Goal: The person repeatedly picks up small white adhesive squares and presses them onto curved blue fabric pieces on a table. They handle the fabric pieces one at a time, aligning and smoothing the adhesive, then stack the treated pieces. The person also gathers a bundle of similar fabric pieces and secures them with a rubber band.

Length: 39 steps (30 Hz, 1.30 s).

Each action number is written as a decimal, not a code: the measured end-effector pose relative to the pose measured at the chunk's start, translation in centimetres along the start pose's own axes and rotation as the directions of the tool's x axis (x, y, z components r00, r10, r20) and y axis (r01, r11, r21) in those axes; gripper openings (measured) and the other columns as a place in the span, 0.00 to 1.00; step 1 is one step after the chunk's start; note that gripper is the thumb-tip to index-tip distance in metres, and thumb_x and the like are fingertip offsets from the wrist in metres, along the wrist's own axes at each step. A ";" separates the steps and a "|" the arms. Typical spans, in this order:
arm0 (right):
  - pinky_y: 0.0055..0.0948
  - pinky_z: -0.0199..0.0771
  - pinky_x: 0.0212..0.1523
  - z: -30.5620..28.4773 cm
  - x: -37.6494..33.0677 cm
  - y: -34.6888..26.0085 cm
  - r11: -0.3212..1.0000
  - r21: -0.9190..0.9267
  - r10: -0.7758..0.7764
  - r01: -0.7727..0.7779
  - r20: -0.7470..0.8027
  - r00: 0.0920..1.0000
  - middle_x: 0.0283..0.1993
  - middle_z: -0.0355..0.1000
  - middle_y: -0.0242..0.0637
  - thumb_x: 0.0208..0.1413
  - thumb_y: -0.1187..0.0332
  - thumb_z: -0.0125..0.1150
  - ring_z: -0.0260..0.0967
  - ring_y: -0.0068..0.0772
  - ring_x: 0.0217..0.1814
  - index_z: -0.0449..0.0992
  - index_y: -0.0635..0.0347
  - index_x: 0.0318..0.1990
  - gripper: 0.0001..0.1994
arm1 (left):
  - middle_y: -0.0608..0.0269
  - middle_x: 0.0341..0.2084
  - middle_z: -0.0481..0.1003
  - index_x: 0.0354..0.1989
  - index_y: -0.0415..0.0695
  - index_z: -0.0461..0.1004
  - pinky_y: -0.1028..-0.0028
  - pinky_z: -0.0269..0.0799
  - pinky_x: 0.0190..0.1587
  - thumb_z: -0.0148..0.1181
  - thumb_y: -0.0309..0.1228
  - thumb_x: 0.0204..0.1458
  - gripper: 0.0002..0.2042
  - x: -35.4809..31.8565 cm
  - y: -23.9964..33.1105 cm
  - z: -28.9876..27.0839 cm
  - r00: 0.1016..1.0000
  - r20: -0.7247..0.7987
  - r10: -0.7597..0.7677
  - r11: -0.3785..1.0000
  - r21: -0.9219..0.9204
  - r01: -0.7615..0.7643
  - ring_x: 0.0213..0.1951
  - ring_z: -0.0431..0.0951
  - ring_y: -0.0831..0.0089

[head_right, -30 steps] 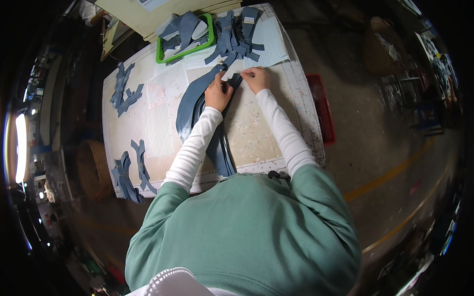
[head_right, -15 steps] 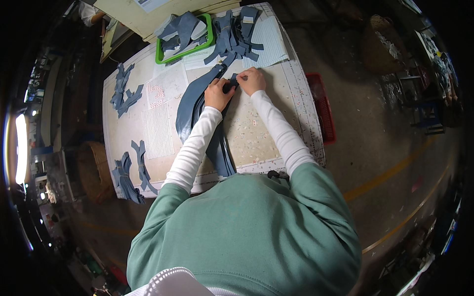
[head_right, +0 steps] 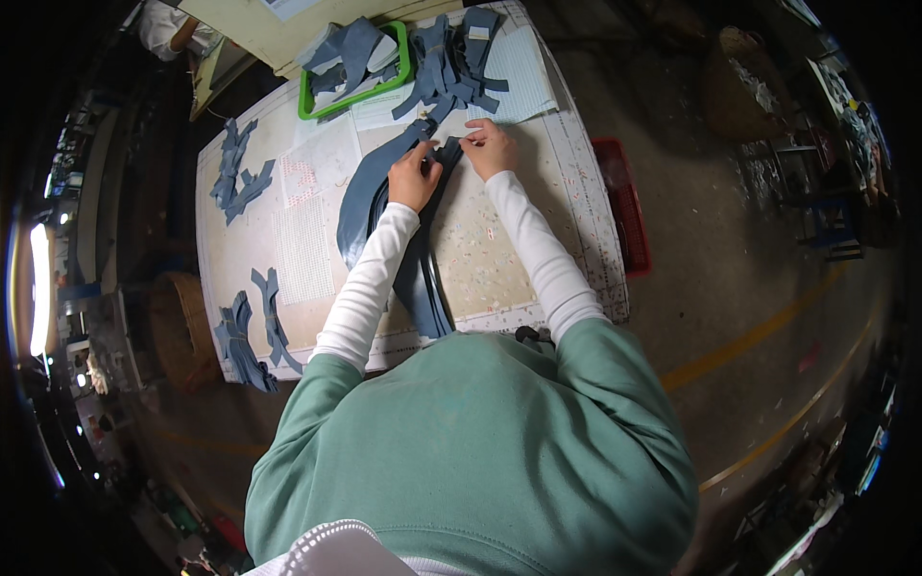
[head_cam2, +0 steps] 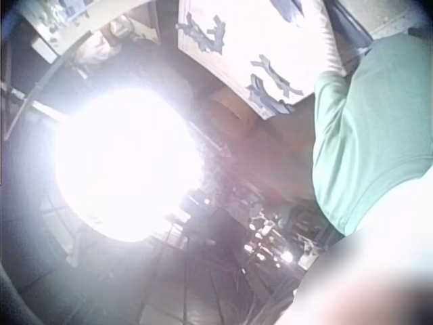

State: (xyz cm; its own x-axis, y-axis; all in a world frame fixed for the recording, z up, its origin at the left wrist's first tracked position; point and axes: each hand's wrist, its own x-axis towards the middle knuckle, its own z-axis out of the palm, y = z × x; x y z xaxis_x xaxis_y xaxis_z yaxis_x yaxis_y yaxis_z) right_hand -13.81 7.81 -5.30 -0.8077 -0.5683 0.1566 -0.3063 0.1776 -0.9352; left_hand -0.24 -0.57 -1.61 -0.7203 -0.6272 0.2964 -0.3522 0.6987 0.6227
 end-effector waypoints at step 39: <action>0.22 0.72 0.31 0.6 -0.9 -0.2 0.991 0.127 0.041 -0.040 -0.002 0.999 0.28 0.77 0.33 0.41 0.72 0.67 0.73 0.22 0.28 0.76 0.57 0.35 0.11 | 0.54 0.22 0.76 0.42 0.46 0.73 0.66 0.73 0.32 0.59 0.30 0.42 0.16 -0.2 0.3 -0.5 0.995 -0.091 0.027 1.000 -0.005 -0.028 0.25 0.77 0.59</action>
State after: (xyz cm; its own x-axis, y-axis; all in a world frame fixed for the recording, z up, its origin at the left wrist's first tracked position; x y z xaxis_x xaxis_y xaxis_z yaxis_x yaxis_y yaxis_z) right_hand -12.75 7.79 -5.48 -0.8207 -0.5588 0.1188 -0.2071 0.0973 -0.9735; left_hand 0.05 -0.37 -1.12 -0.6720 -0.6369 0.3779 -0.3292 0.7139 0.6180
